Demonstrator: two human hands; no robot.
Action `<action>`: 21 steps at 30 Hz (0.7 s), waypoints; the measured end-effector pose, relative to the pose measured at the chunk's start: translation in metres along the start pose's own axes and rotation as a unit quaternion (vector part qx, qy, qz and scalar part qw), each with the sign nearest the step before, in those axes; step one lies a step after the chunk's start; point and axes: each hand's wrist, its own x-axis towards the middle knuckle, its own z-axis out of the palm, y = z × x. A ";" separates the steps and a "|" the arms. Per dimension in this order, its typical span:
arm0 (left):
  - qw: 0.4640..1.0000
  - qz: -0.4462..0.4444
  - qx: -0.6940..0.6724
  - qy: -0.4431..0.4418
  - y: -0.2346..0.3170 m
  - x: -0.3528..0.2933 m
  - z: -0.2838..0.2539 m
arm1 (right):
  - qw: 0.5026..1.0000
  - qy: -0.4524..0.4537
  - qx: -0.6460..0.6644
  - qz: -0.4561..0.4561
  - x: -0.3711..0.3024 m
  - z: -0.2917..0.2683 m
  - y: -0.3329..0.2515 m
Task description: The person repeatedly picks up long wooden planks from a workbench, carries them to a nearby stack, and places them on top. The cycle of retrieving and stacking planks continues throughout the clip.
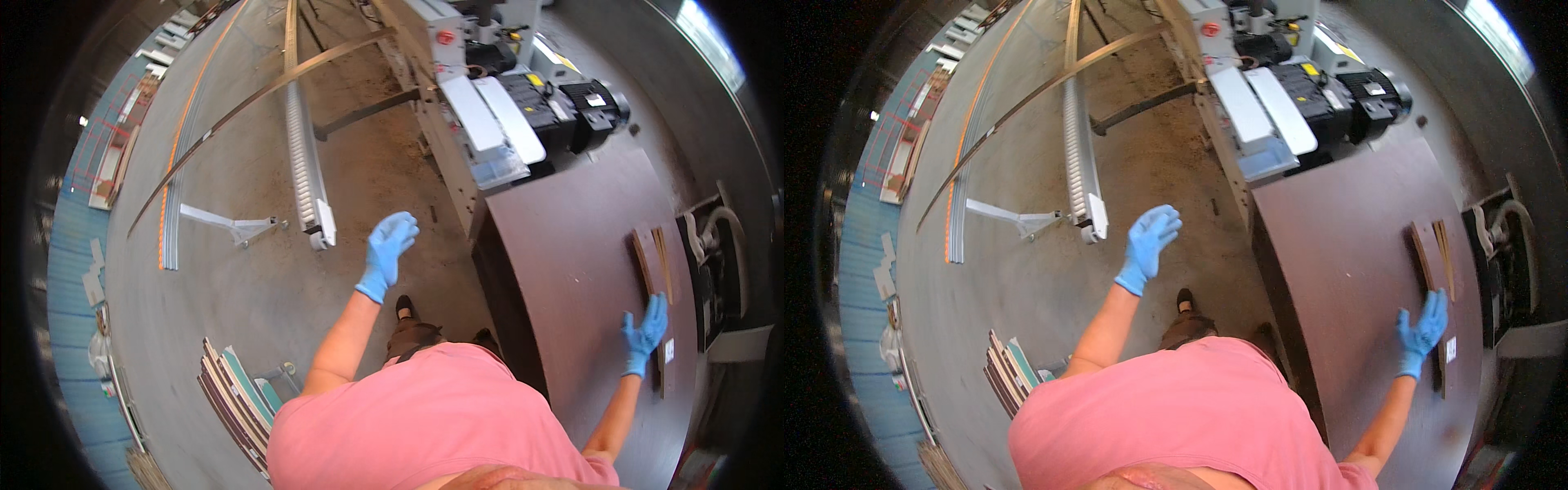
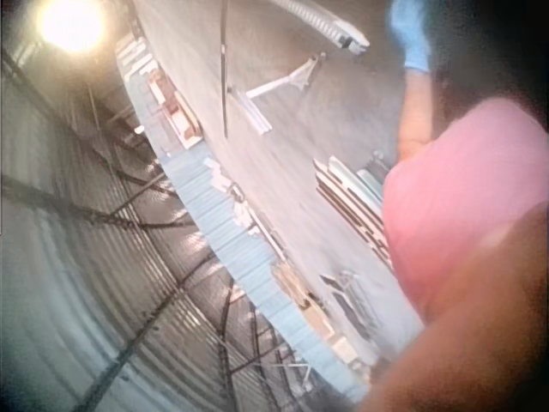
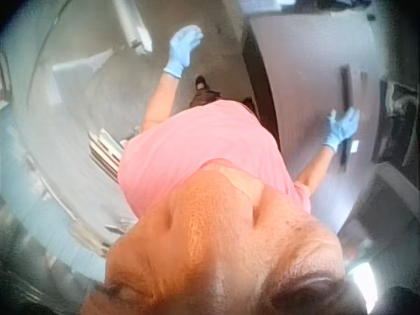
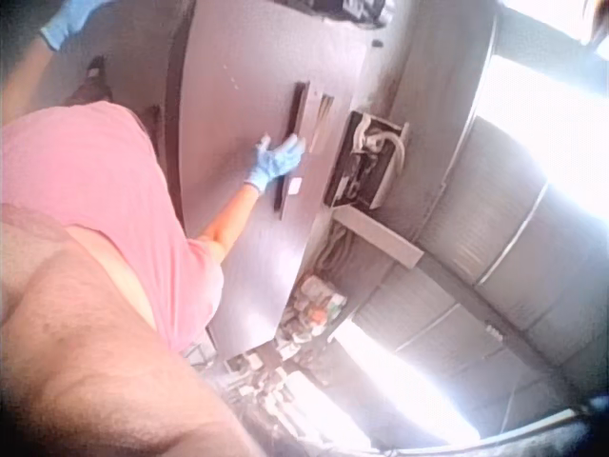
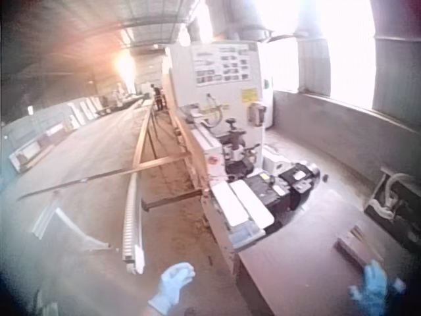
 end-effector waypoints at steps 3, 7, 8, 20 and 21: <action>0.996 0.035 -0.037 0.078 0.028 0.039 -0.092 | 0.995 -0.029 0.074 -0.058 0.021 0.000 -0.151; 0.982 0.075 -0.049 0.164 0.065 0.075 -0.210 | 0.972 -0.099 0.186 -0.105 0.028 0.013 -0.309; 0.978 0.080 -0.048 0.188 0.071 0.080 -0.235 | 0.969 -0.099 0.190 -0.121 0.030 0.013 -0.341; 0.942 0.011 -0.145 0.302 0.086 0.117 -0.464 | 0.928 -0.149 0.245 -0.238 0.087 0.027 -0.542; 0.941 0.009 -0.149 0.303 0.083 0.120 -0.468 | 0.921 -0.161 0.256 -0.244 0.095 0.028 -0.552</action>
